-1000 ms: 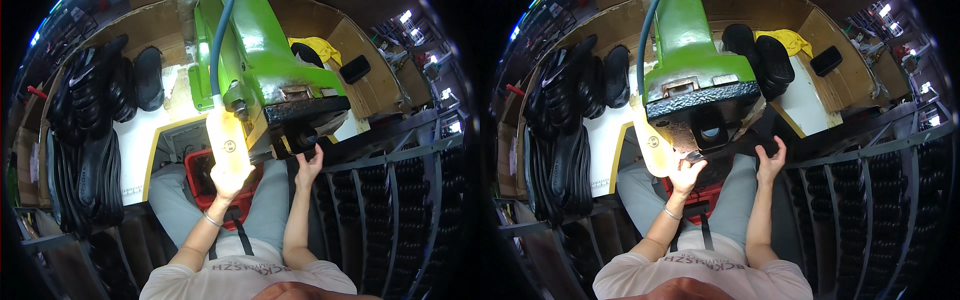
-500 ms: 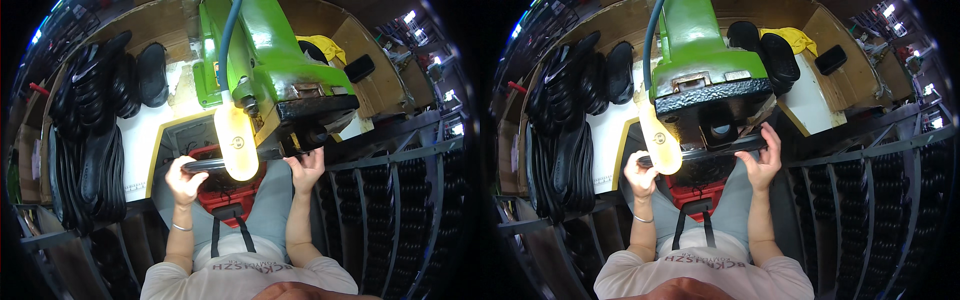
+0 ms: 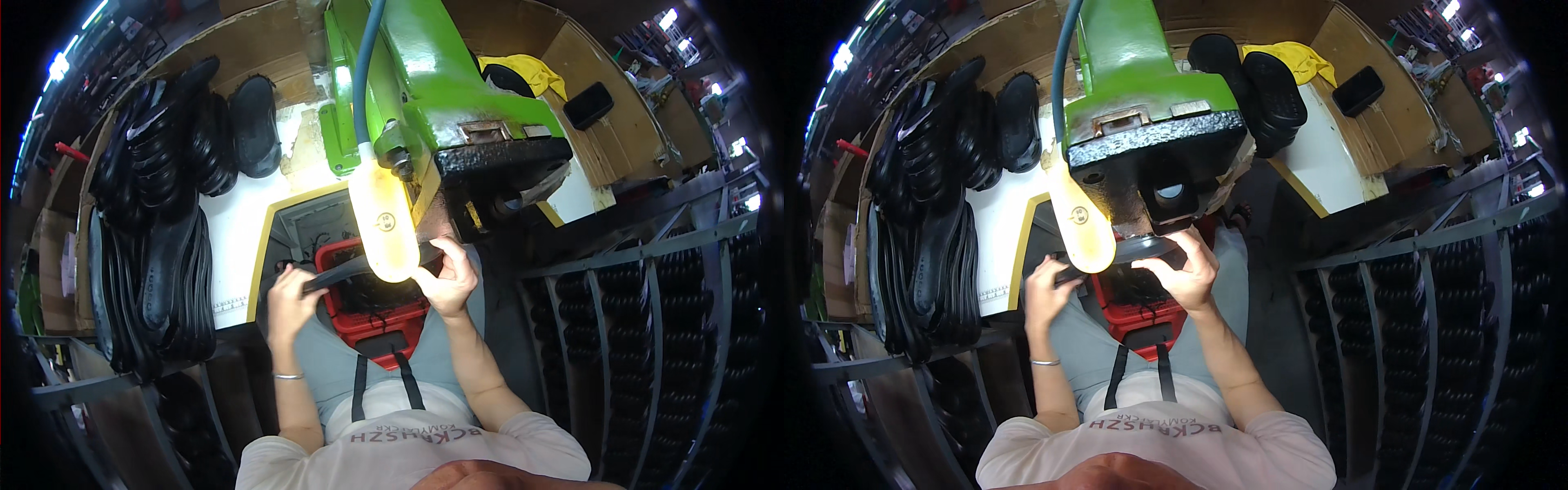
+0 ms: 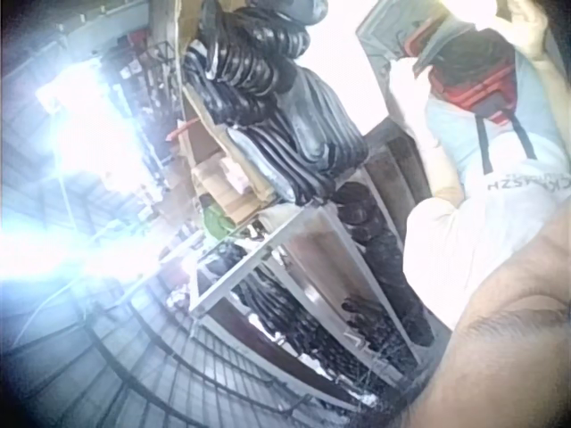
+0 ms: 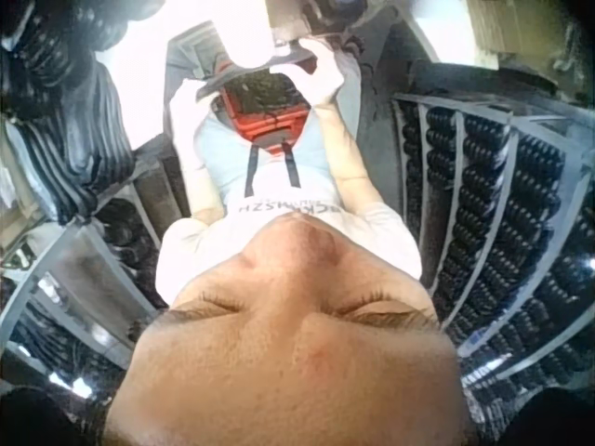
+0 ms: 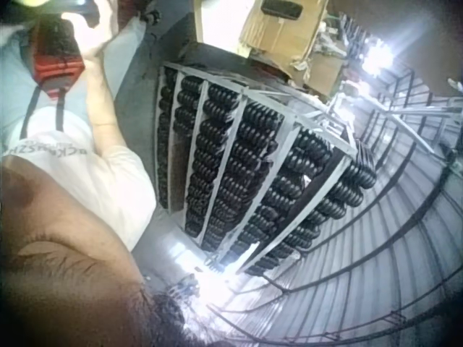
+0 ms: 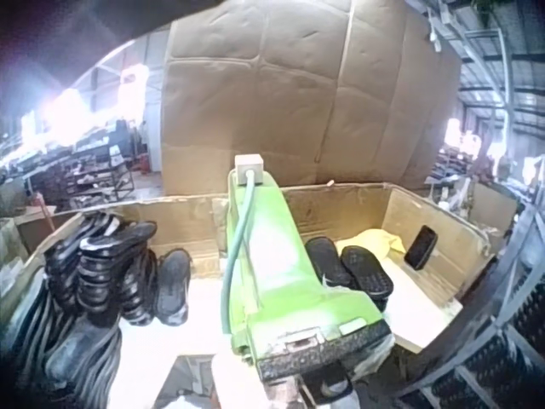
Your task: Operate a shoe manufacturing machine to process and stack shoe soles.
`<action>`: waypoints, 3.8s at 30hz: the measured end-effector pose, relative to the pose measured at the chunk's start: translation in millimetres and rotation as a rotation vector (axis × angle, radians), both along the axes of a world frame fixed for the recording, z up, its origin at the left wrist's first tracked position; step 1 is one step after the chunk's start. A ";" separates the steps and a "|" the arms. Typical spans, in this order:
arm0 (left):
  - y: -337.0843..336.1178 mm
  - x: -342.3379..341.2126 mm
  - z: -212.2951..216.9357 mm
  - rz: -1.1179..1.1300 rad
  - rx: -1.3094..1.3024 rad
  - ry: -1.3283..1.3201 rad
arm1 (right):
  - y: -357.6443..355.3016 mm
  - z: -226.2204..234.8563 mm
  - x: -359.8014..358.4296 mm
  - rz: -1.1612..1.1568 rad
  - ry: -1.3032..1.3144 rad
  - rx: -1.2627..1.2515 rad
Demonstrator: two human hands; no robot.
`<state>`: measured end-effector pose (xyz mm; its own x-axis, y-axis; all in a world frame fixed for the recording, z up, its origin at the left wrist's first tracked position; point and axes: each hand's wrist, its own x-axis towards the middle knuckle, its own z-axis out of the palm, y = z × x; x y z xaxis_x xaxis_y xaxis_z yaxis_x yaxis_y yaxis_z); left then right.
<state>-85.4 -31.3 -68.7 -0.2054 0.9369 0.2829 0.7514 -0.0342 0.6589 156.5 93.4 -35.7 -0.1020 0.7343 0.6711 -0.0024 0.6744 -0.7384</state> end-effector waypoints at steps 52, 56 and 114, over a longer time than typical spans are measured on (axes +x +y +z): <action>118.0 -62.7 52.5 0.230 0.523 0.203 | 10.3 106.5 139.4 0.186 0.158 -0.691; 171.4 -130.0 2.6 0.236 0.104 0.441 | 134.7 136.8 168.6 -0.091 -0.199 -0.499; 14.3 24.5 18.8 0.086 0.470 -1.342 | 6.7 -6.5 9.4 -0.078 0.090 -0.151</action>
